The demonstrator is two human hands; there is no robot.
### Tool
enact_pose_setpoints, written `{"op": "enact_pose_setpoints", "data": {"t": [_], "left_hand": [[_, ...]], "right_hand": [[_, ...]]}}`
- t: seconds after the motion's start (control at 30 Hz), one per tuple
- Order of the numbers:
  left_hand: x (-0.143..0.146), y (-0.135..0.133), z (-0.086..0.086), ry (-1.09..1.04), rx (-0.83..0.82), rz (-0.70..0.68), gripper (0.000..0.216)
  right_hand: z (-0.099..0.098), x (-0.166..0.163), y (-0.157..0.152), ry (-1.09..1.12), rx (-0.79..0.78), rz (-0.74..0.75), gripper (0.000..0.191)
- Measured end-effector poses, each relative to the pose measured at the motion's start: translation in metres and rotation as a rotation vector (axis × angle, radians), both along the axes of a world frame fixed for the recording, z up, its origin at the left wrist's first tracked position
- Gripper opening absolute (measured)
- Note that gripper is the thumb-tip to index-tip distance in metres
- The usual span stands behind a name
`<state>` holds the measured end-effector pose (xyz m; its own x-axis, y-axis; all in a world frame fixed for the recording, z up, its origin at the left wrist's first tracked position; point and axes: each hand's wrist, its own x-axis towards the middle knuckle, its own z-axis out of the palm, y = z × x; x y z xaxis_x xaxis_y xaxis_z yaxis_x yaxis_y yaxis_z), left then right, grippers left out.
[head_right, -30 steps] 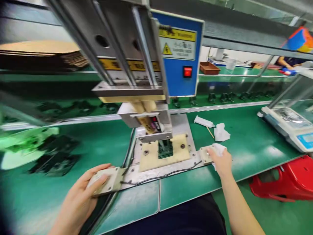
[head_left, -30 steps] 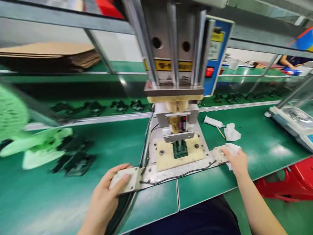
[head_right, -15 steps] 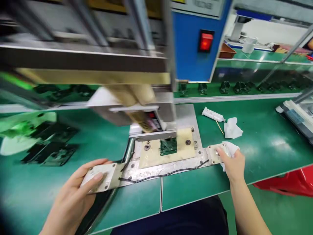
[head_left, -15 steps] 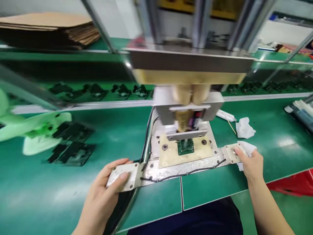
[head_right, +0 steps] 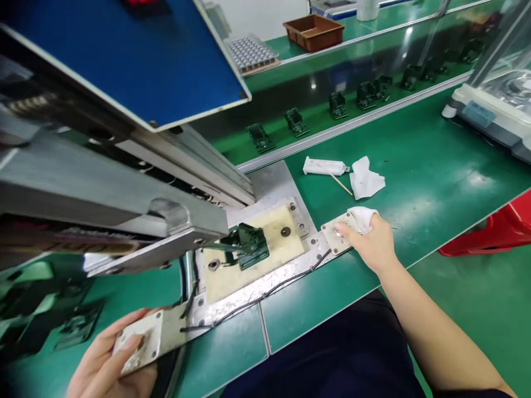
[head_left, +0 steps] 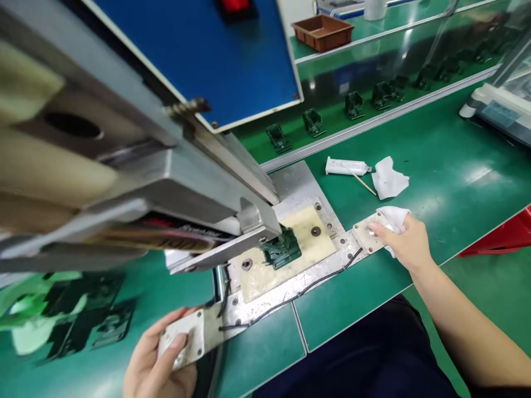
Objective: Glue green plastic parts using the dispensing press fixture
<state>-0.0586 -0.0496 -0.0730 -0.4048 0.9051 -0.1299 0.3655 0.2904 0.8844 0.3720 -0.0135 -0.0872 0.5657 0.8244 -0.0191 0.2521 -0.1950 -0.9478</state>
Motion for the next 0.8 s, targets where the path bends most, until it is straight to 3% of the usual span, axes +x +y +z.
{"op": "enact_pose_setpoints", "data": {"t": [0.1,0.17,0.6,0.73,0.8], "left_hand": [[0.020,0.006,0.011,-0.247,0.092,0.186,0.039],[0.029,0.009,0.016,-0.328,0.112,0.227,0.042],[0.037,0.004,0.015,-0.467,0.120,0.181,0.052],[0.036,0.002,0.017,-0.448,0.132,0.136,0.053],[0.036,0.001,0.022,-0.336,0.111,0.091,0.052]], "right_hand": [[0.000,0.005,-0.001,-0.061,-0.002,-0.025,0.060],[-0.003,0.007,-0.002,-0.087,0.017,-0.061,0.063],[-0.018,0.027,0.000,-0.082,0.126,-0.065,0.060],[-0.019,0.027,0.000,-0.075,0.143,-0.063,0.056],[-0.019,0.026,-0.001,-0.091,0.150,-0.059,0.055]]}}
